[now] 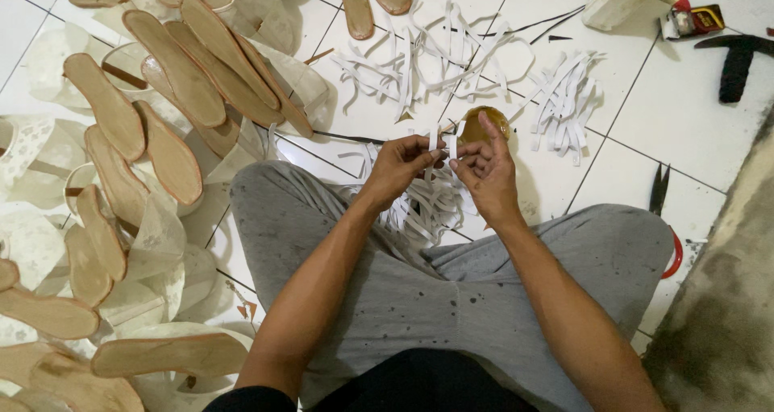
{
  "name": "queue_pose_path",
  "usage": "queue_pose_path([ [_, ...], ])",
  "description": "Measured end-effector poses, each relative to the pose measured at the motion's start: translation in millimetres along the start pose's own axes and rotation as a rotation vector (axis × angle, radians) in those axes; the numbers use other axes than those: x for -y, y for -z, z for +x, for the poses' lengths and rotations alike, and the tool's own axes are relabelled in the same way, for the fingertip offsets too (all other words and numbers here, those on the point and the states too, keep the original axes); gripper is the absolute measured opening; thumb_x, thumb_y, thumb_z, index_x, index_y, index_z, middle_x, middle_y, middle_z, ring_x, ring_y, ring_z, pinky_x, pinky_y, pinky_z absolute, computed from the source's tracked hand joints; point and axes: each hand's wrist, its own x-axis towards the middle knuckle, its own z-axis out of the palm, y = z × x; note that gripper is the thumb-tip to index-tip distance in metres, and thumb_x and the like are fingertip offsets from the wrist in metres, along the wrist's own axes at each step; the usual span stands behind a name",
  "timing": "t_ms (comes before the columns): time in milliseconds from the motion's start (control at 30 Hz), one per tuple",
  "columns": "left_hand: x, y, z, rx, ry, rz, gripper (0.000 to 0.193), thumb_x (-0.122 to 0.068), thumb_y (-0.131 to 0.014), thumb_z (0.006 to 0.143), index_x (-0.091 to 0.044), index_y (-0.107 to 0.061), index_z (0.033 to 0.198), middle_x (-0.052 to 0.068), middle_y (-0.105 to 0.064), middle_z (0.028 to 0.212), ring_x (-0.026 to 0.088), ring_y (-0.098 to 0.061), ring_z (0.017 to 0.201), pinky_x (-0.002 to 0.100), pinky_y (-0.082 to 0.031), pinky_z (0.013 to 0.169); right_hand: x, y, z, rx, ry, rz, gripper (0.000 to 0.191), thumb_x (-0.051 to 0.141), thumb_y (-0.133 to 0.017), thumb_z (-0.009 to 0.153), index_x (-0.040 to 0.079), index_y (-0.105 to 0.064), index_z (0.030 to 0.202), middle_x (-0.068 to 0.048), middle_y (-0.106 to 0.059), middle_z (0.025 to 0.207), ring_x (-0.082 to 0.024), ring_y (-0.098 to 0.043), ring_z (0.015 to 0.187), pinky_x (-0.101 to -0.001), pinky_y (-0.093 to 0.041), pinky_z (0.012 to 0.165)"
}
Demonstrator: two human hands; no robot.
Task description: The person sits on the floor among many sandal soles and white rubber straps. They dip the end of a strap into a cup of glue, spread glue along the strap, and press the glued strap onto a sandal sole, repeating this for more straps and soles.
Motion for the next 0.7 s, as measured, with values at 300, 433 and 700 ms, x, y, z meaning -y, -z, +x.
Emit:
queue_pose_path([
  [300,-5.0,-0.8,-1.2,-0.001,-0.001,0.018,0.023,-0.011,-0.068,0.099,-0.002,-0.073,0.120,0.004,-0.077,0.099,0.011,-0.071,0.091,0.024,-0.052,0.072,4.8,0.0,-0.3,-0.005,-0.019,-0.029,0.090,-0.009,-0.072,0.092,0.011,-0.023,0.165,-0.006,-0.064,0.107,-0.007,-0.062,0.091,-0.0229,-0.056,0.085],
  [433,-5.8,-0.7,-1.8,0.006,-0.011,0.014,0.024,-0.011,-0.067,0.099,-0.002,-0.072,0.121,0.004,-0.077,0.099,0.010,-0.072,0.091,0.024,-0.052,0.072,7.4,-0.8,-0.2,0.001,-0.015,-0.008,0.090,-0.008,-0.071,0.092,0.011,-0.023,0.165,-0.006,-0.063,0.107,-0.007,-0.062,0.091,-0.0230,-0.056,0.085],
  [700,-5.2,-0.3,-1.2,0.006,-0.022,0.024,0.024,-0.011,-0.067,0.099,-0.002,-0.072,0.121,0.004,-0.077,0.099,0.010,-0.071,0.090,0.024,-0.051,0.072,9.5,-1.0,0.3,-0.003,-0.027,-0.044,0.089,-0.008,-0.071,0.092,0.011,-0.024,0.165,-0.005,-0.065,0.106,-0.007,-0.063,0.090,-0.0234,-0.057,0.084],
])
